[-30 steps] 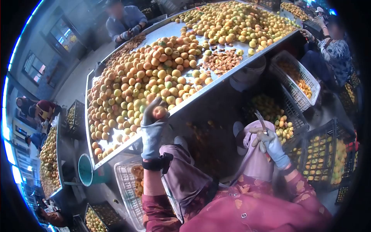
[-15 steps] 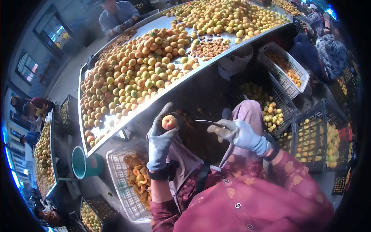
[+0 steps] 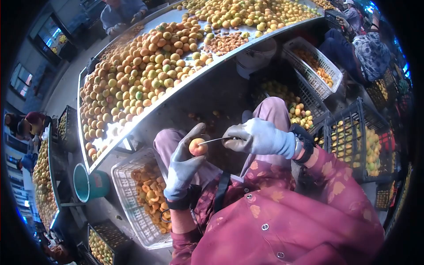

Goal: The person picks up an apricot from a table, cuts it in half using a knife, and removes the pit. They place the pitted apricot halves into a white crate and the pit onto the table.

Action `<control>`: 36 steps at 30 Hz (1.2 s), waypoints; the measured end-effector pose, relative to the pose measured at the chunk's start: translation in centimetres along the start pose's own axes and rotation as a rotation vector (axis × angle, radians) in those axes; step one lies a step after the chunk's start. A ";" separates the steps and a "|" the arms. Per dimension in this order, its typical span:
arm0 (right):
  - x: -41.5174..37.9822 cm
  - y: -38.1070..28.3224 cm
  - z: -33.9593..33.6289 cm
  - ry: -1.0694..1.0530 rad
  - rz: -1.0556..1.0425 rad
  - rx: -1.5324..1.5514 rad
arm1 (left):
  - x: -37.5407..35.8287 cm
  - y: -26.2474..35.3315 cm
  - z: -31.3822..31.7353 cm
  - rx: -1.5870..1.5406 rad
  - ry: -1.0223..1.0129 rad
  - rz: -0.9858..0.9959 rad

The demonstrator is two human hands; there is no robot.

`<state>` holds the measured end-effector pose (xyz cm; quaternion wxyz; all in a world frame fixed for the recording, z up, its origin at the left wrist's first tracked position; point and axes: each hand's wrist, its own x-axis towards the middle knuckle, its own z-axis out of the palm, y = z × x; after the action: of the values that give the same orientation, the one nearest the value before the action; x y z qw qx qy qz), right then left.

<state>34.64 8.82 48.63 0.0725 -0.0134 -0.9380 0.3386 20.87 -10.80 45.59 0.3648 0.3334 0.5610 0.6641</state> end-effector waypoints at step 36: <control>-2.7 -4.5 4.1 -0.078 0.566 0.413 | -0.9 -3.9 2.6 -0.298 0.151 -0.017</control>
<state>36.79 2.51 48.04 -0.0588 -0.2452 -0.8109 0.5280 23.92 -9.85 42.09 0.3726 0.2198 0.4849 0.7600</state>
